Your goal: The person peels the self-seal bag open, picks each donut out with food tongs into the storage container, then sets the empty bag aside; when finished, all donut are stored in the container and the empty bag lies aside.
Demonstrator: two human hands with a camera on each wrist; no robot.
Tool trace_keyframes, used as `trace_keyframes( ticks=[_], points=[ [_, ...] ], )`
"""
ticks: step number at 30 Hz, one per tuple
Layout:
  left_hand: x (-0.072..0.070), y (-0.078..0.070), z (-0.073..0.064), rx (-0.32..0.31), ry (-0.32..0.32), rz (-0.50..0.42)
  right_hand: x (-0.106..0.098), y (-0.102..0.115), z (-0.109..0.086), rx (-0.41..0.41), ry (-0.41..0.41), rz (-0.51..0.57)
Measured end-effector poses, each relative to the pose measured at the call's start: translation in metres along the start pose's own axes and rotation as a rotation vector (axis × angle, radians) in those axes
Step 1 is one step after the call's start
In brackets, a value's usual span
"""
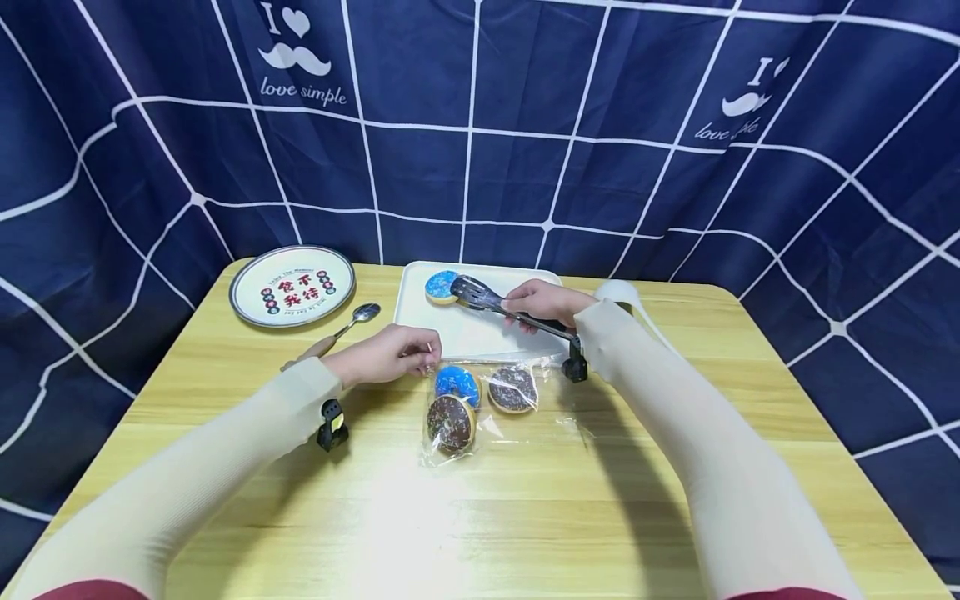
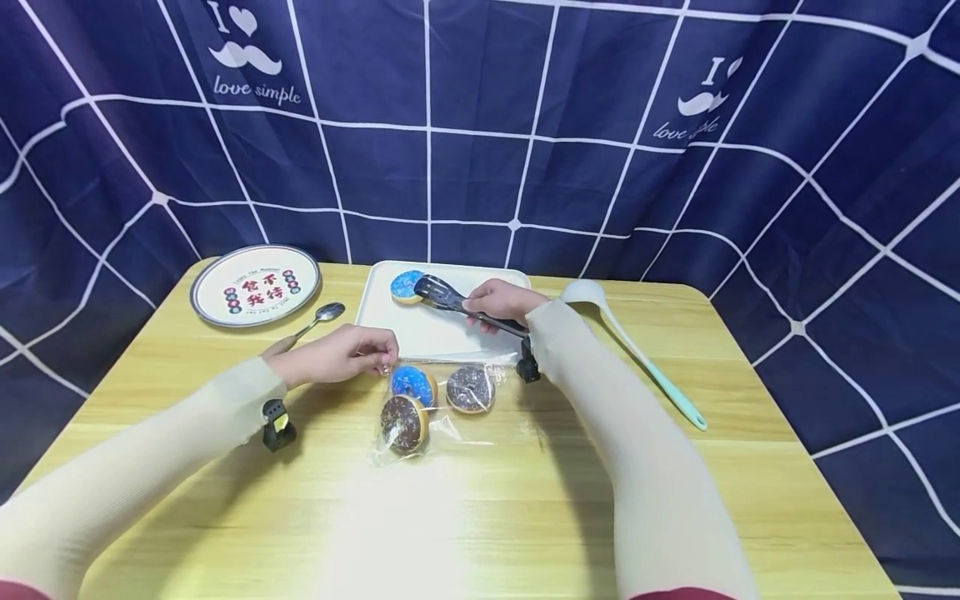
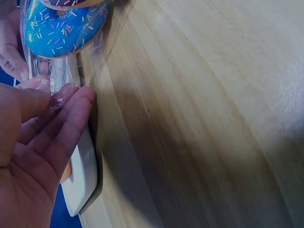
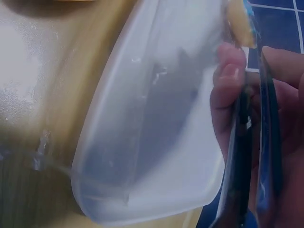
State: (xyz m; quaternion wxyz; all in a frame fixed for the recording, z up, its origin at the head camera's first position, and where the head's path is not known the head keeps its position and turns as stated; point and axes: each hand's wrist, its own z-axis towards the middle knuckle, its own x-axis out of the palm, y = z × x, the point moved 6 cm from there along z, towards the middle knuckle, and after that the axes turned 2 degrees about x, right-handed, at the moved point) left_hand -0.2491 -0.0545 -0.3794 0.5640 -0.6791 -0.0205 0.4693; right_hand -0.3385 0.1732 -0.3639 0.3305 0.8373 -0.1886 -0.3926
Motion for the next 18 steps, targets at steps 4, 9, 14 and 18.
trace_keyframes(
  ticks=[4, 9, 14, 18],
  points=[
    [0.001, 0.0, 0.0, 0.002, -0.002, 0.008, -0.003, -0.002, -0.002, 0.01, -0.018, -0.008],
    [0.001, -0.001, -0.001, 0.008, -0.002, 0.023, -0.013, -0.006, -0.01, 0.0, -0.029, -0.005],
    [0.001, -0.003, -0.002, 0.002, -0.007, 0.021, -0.027, -0.011, -0.026, -0.022, -0.056, 0.04],
    [0.002, -0.003, -0.001, 0.014, -0.007, 0.014, -0.039, -0.02, -0.044, -0.066, -0.094, 0.025]
  ],
)
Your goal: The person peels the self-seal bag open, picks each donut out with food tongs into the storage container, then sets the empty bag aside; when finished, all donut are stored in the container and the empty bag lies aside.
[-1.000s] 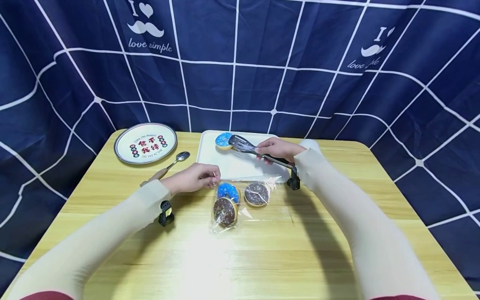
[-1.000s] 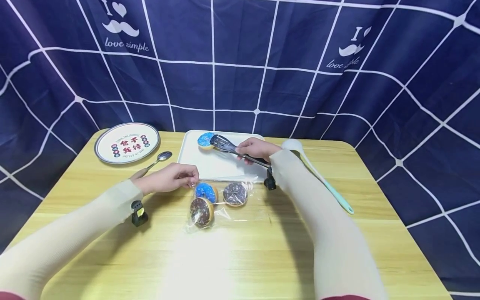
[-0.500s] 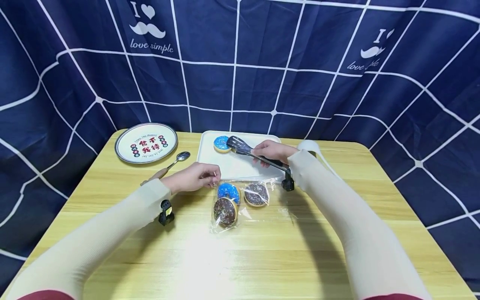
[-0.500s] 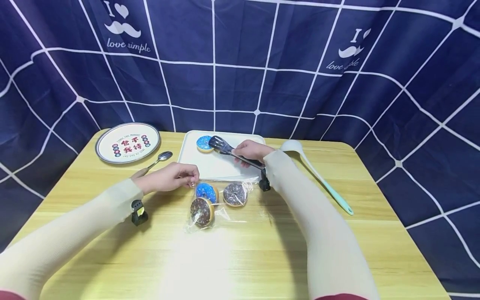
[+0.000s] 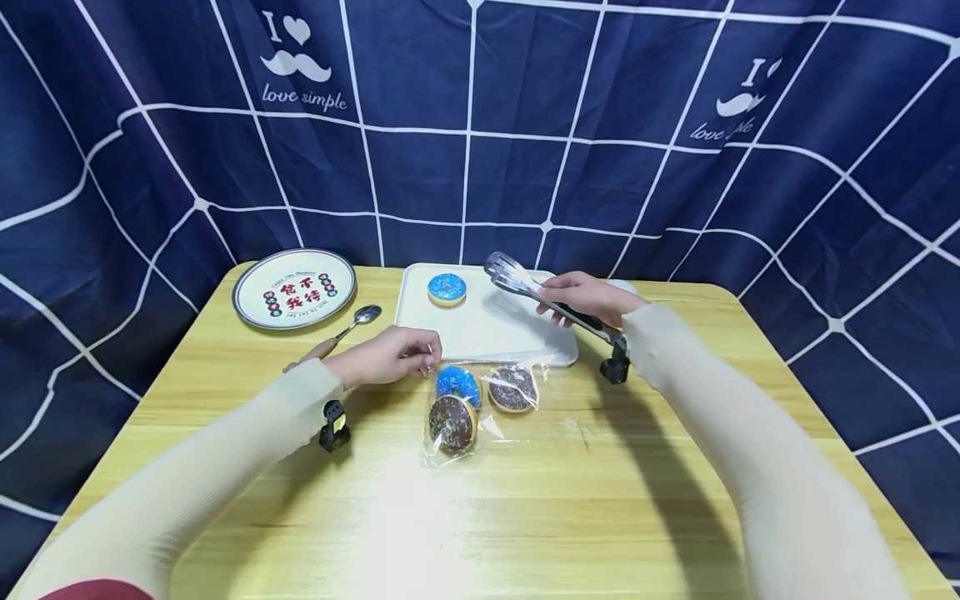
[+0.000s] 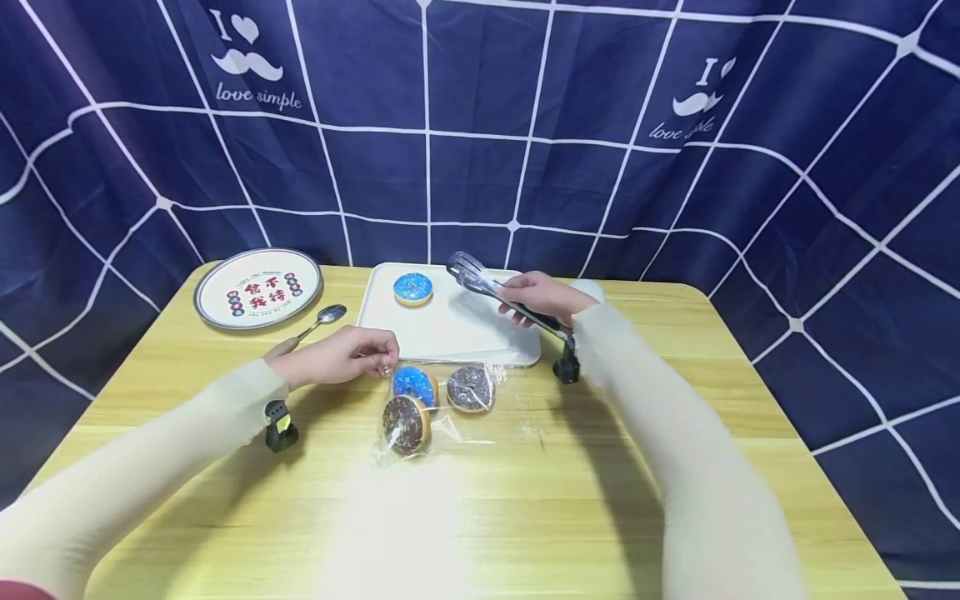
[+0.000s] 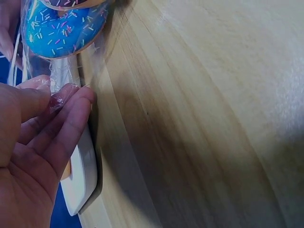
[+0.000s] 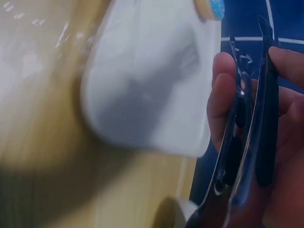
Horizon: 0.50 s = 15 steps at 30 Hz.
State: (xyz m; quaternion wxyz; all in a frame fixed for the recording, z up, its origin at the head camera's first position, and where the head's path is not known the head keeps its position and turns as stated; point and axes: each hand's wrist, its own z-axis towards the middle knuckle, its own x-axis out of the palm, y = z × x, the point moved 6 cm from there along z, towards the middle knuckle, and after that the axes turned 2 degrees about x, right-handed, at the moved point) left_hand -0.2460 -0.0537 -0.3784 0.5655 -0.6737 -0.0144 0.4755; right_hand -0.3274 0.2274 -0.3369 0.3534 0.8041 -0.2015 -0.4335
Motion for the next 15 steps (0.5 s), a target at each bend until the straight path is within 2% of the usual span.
trace_keyframes(
  ticks=[6, 11, 15],
  points=[
    [0.001, 0.0, 0.001, -0.006, -0.006, -0.004, -0.015, -0.021, -0.034, -0.05, 0.004, -0.013],
    [0.0, 0.0, 0.0, -0.015, -0.011, 0.014, -0.027, -0.039, -0.067, -0.052, 0.014, -0.024],
    [0.0, -0.003, 0.001, 0.003, -0.015, 0.018, -0.036, -0.053, -0.094, -0.041, 0.01, -0.076]
  ],
)
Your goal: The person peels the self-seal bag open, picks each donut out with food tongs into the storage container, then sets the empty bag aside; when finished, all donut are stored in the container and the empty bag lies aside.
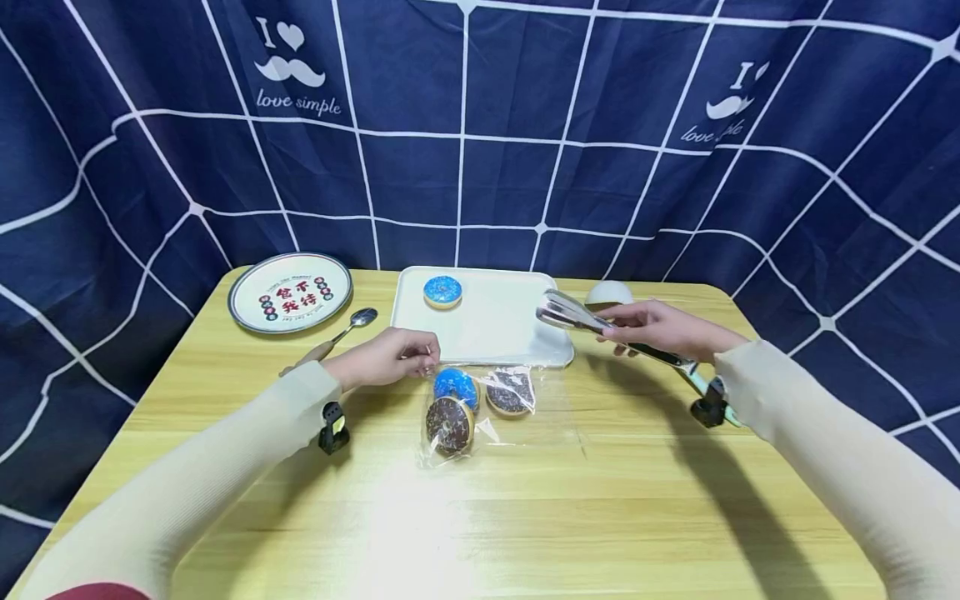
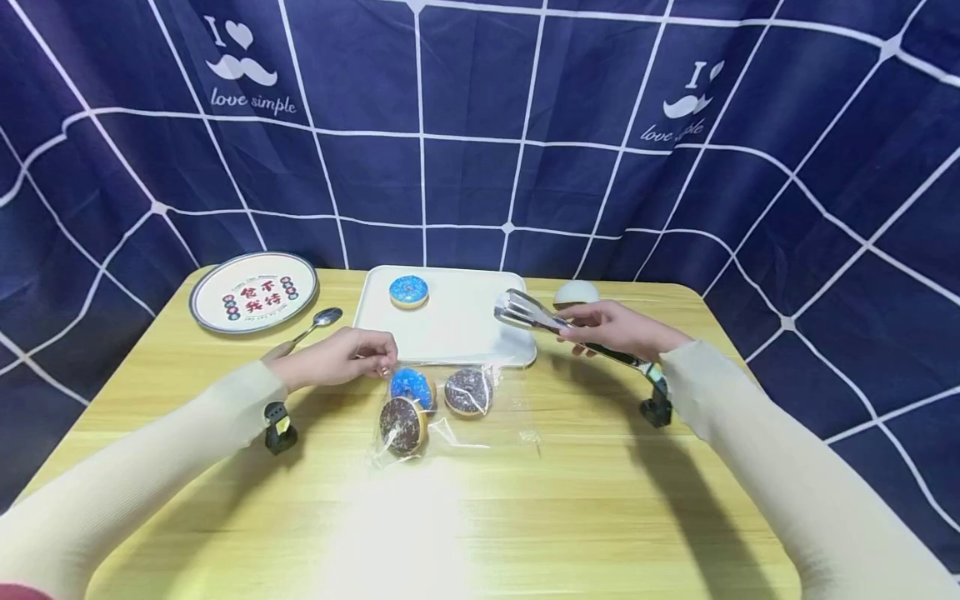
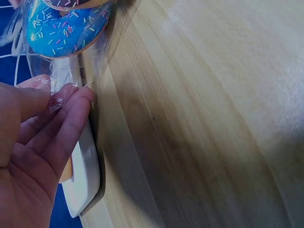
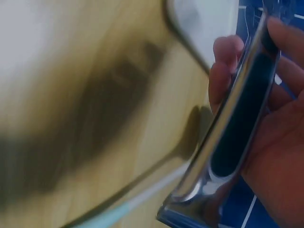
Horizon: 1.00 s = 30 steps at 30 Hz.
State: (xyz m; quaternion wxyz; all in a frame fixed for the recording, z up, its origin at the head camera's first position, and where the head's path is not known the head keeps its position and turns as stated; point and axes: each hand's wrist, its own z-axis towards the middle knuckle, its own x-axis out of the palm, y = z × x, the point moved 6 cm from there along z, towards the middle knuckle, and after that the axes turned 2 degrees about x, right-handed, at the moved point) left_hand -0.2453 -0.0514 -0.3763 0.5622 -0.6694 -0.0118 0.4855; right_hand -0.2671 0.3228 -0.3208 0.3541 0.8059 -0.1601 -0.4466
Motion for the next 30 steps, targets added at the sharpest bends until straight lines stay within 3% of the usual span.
trace_keyframes(
  ticks=[6, 12, 20, 30],
  points=[
    [0.0, -0.002, 0.0, 0.011, -0.006, 0.003, -0.003, -0.02, -0.035, 0.009, 0.021, -0.113],
    [0.001, 0.0, 0.001, -0.004, -0.004, 0.002, 0.002, -0.033, -0.057, -0.027, 0.048, -0.123],
    [0.003, 0.002, 0.002, -0.006, 0.005, -0.016, 0.026, -0.032, -0.061, -0.186, 0.124, -0.099],
    [0.003, 0.003, 0.002, -0.009, 0.0, -0.022, 0.051, -0.013, -0.047, -0.214, 0.06, -0.164]
  ],
)
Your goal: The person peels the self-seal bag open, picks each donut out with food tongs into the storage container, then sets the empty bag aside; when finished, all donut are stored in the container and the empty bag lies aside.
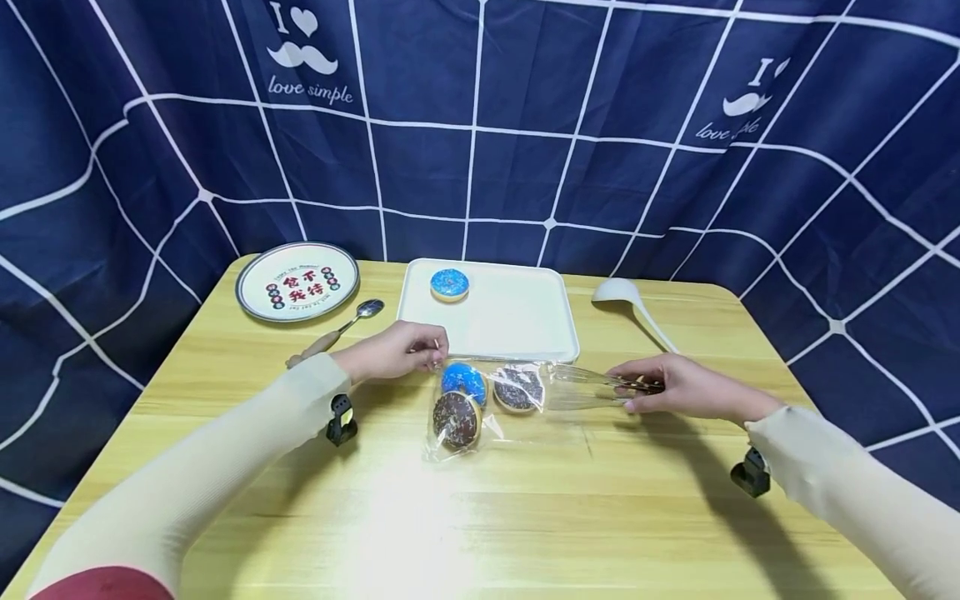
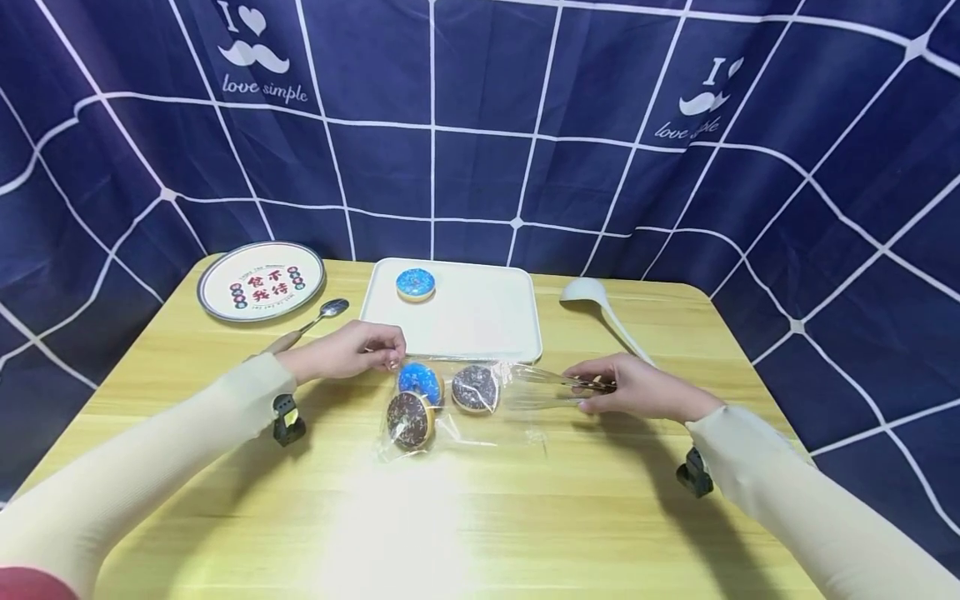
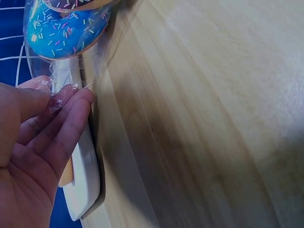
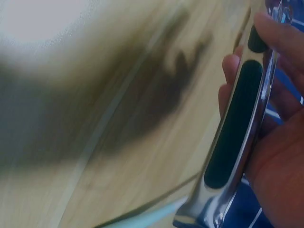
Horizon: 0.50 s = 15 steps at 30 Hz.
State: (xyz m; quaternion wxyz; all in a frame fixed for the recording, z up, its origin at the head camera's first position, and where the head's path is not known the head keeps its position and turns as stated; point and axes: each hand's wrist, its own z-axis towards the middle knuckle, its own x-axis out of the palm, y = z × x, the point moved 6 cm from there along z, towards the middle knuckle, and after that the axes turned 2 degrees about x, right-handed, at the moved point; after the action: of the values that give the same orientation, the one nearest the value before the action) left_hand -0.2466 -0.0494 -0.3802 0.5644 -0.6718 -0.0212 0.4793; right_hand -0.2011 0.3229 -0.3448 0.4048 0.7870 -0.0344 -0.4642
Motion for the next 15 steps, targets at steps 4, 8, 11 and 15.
trace_keyframes(
  ticks=[4, 8, 11, 15],
  points=[
    [0.0, -0.002, 0.0, 0.005, 0.005, 0.003, 0.004, 0.005, 0.008, -0.006, -0.029, -0.055],
    [0.0, -0.004, 0.0, 0.002, 0.006, -0.001, 0.007, 0.009, 0.013, -0.017, -0.047, -0.101],
    [0.0, -0.004, 0.0, -0.002, 0.006, 0.002, 0.01, 0.013, 0.016, -0.019, -0.044, -0.133],
    [0.0, -0.003, -0.001, -0.004, 0.007, 0.012, 0.011, 0.015, 0.019, -0.009, -0.034, -0.161]
  ],
)
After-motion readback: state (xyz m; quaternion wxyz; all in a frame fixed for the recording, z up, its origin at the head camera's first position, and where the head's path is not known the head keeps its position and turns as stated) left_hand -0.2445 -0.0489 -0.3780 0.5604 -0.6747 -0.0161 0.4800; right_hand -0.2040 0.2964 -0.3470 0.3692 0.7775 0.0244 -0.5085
